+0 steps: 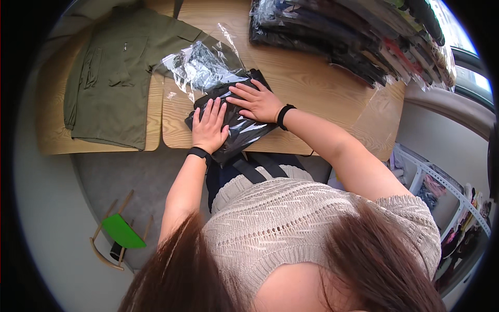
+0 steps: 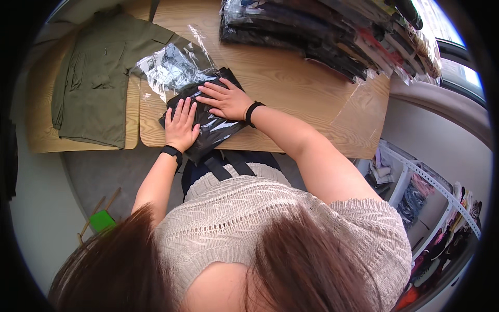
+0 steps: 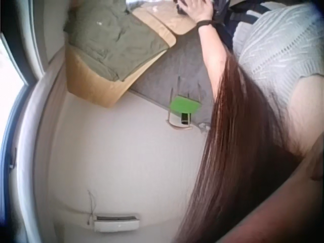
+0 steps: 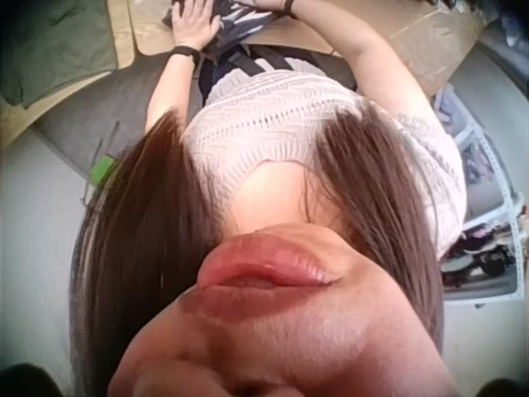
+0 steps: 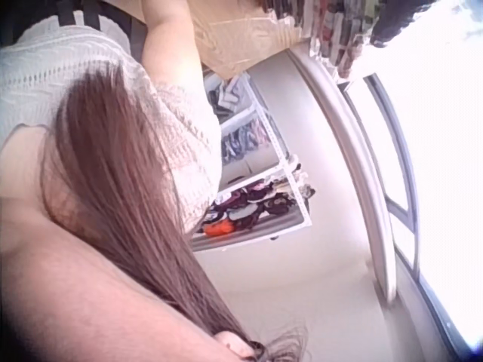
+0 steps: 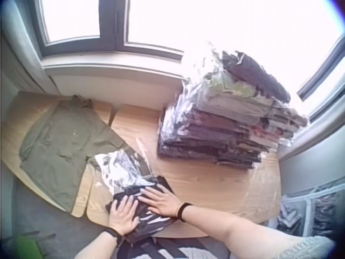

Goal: Fold a green jacket, place it into a plastic bag, and reorganize other packaged clothing items on a desk.

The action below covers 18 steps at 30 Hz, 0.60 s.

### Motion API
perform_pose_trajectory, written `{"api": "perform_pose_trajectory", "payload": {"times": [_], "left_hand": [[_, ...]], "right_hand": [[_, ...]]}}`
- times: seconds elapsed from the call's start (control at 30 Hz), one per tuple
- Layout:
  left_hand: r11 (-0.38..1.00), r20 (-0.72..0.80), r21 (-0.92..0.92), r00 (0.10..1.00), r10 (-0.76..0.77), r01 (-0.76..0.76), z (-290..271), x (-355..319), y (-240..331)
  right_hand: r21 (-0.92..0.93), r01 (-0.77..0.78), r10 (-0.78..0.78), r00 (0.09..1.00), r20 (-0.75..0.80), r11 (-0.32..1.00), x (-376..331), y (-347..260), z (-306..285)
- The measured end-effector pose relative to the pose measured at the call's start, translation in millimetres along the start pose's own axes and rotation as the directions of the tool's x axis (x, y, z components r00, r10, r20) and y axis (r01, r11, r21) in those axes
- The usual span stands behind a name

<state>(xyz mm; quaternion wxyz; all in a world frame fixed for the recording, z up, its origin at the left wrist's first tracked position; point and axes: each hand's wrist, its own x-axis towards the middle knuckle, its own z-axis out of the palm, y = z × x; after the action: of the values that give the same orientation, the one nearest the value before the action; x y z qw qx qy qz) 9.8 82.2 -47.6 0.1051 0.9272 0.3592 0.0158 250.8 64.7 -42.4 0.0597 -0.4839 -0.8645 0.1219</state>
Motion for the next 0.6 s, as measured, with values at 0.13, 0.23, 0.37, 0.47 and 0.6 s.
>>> {"api": "perform_pose_trajectory", "payload": {"times": [0.13, 0.23, 0.37, 0.47, 0.6], "left_hand": [[1.0, -0.009, -0.006, 1.0, -0.003, 0.003, 9, 1, -2], [1.0, -0.012, -0.007, 1.0, -0.005, 0.005, 10, 2, -2], [1.0, -0.035, -0.027, 0.999, 0.008, -0.009, 3, 3, -1], [0.956, -0.175, -0.294, 0.984, -0.042, -0.012, -4, -3, -9], [0.725, -0.345, -0.607, 0.714, -0.609, 0.325, -2, -24, -31]], "right_hand": [[0.011, -0.002, 0.002, 1.0, -0.021, 1.0, 0, 3, 8], [0.009, -0.012, 0.012, 1.0, 0.01, 1.0, 2, 4, 9], [0.029, -0.003, 0.003, 1.0, -0.003, 1.0, 1, -1, -1], [0.167, 0.038, -0.027, 0.997, -0.071, 0.985, -1, 2, -14], [0.538, -0.27, 0.5, 0.795, -0.343, 0.799, 1, 28, -21]]}}
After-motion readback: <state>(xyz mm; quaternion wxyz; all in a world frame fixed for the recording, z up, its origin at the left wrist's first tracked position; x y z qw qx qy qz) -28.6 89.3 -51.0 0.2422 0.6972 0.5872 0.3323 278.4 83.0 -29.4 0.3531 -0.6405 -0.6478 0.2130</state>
